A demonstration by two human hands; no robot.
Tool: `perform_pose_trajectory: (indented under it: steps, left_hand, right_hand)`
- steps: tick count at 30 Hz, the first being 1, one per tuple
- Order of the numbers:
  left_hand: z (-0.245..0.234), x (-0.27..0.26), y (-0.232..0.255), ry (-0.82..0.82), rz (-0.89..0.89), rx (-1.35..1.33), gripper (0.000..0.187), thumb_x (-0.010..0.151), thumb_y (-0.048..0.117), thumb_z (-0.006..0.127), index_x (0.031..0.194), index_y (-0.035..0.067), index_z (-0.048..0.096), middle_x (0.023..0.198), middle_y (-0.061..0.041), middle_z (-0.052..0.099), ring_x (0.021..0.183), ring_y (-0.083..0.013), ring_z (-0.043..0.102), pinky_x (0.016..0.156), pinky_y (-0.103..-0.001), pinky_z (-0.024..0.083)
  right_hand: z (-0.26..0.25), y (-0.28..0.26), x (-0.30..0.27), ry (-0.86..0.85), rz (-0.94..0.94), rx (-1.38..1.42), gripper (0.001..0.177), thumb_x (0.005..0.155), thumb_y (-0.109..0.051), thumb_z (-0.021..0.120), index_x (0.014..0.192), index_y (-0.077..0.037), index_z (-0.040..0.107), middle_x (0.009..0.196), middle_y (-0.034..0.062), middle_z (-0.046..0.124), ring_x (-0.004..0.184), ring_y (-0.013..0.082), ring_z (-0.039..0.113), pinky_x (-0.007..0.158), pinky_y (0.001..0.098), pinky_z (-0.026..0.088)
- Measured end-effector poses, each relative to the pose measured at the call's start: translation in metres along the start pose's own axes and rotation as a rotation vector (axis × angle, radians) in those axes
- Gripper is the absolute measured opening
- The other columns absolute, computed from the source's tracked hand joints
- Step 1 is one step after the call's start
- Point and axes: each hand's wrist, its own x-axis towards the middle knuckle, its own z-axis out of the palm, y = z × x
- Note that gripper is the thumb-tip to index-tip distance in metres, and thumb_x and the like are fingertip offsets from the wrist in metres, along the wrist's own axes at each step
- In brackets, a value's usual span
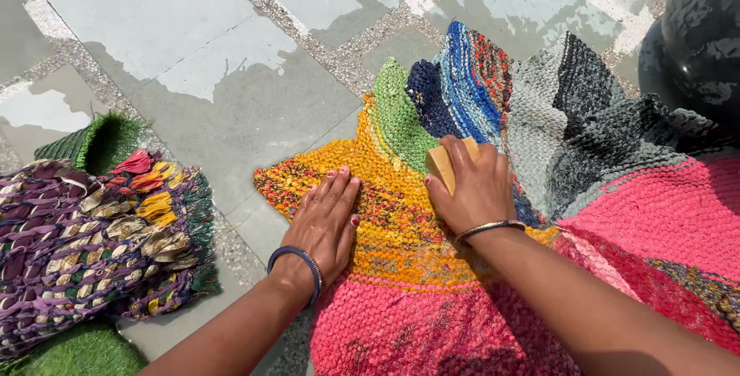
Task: The person washes a colorful rug by immersing it in a bucket of water and scrubbing its surface with a bar of soap.
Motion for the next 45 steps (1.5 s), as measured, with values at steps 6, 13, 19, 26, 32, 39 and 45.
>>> perform_pose_trajectory:
  steps: [6,13,19,26,32,39,45]
  left_hand:
    - [-0.004,-0.01,-0.008,0.069,-0.073,0.008,0.066,0.096,0.02,0.045,0.158,0.002,0.028,0.164,-0.022,0.026,0.153,-0.0365,0.023,0.124,-0.049,0.015]
    - [-0.016,0.008,-0.023,-0.001,0.008,0.098,0.065,0.099,0.022,0.042,0.158,0.003,0.025,0.166,-0.019,0.021,0.153,-0.0333,0.019,0.122,-0.048,0.013]
    - [-0.014,0.006,-0.021,0.017,-0.022,0.091,0.064,0.099,0.025,0.039,0.159,0.005,0.026,0.167,-0.017,0.023,0.154,-0.0321,0.018,0.123,-0.048,0.013]
    - [0.008,-0.019,0.032,0.031,0.046,0.096,0.071,0.098,0.031,0.041,0.157,-0.002,0.02,0.165,-0.024,0.015,0.152,-0.039,0.013,0.119,-0.053,0.008]
    - [0.009,-0.041,0.065,-0.119,0.131,0.151,0.07,0.098,0.033,0.04,0.158,0.002,0.021,0.165,-0.021,0.015,0.151,-0.0379,0.013,0.119,-0.053,0.009]
    - [0.006,0.0,0.061,-0.102,0.107,0.237,0.07,0.097,0.047,0.041,0.158,0.017,0.025,0.165,-0.02,0.014,0.151,-0.0395,0.014,0.119,-0.057,0.01]
    - [0.029,0.082,0.084,-0.062,-0.076,0.25,0.073,0.099,0.05,0.035,0.159,0.011,0.021,0.166,-0.019,0.01,0.153,-0.0415,0.007,0.116,-0.064,0.004]
  right_hand:
    - [0.013,-0.05,-0.003,-0.151,-0.921,0.262,0.055,0.088,-0.044,0.075,0.135,-0.02,0.059,0.125,0.0246,0.057,0.112,0.043,0.056,0.09,0.0552,0.047]
    - [0.015,-0.053,0.029,0.03,-0.009,-0.016,0.054,0.081,-0.035,0.077,0.131,-0.021,0.061,0.111,0.0224,0.056,0.103,0.0422,0.054,0.085,0.054,0.048]
    - [0.01,-0.076,-0.133,-0.131,-0.879,0.157,0.05,0.091,-0.036,0.075,0.138,-0.035,0.058,0.132,0.0191,0.052,0.123,0.0361,0.055,0.098,0.0488,0.045]
    - [-0.019,-0.002,-0.039,-0.045,-0.347,0.015,0.047,0.088,-0.042,0.072,0.13,-0.024,0.063,0.123,0.0256,0.056,0.107,0.0423,0.056,0.09,0.0535,0.047]
    - [-0.031,0.001,-0.069,-0.061,-0.133,0.043,0.052,0.086,-0.036,0.073,0.135,-0.021,0.061,0.121,0.0249,0.055,0.109,0.043,0.055,0.09,0.0545,0.047]
    - [-0.056,0.041,-0.147,-0.342,-0.72,0.241,0.053,0.087,-0.042,0.075,0.136,-0.026,0.062,0.13,0.0251,0.056,0.119,0.0421,0.056,0.091,0.0554,0.048]
    - [-0.059,0.124,-0.059,0.057,-0.001,-0.119,0.055,0.088,-0.038,0.075,0.137,-0.019,0.058,0.119,0.0258,0.058,0.111,0.0455,0.056,0.093,0.0564,0.047]
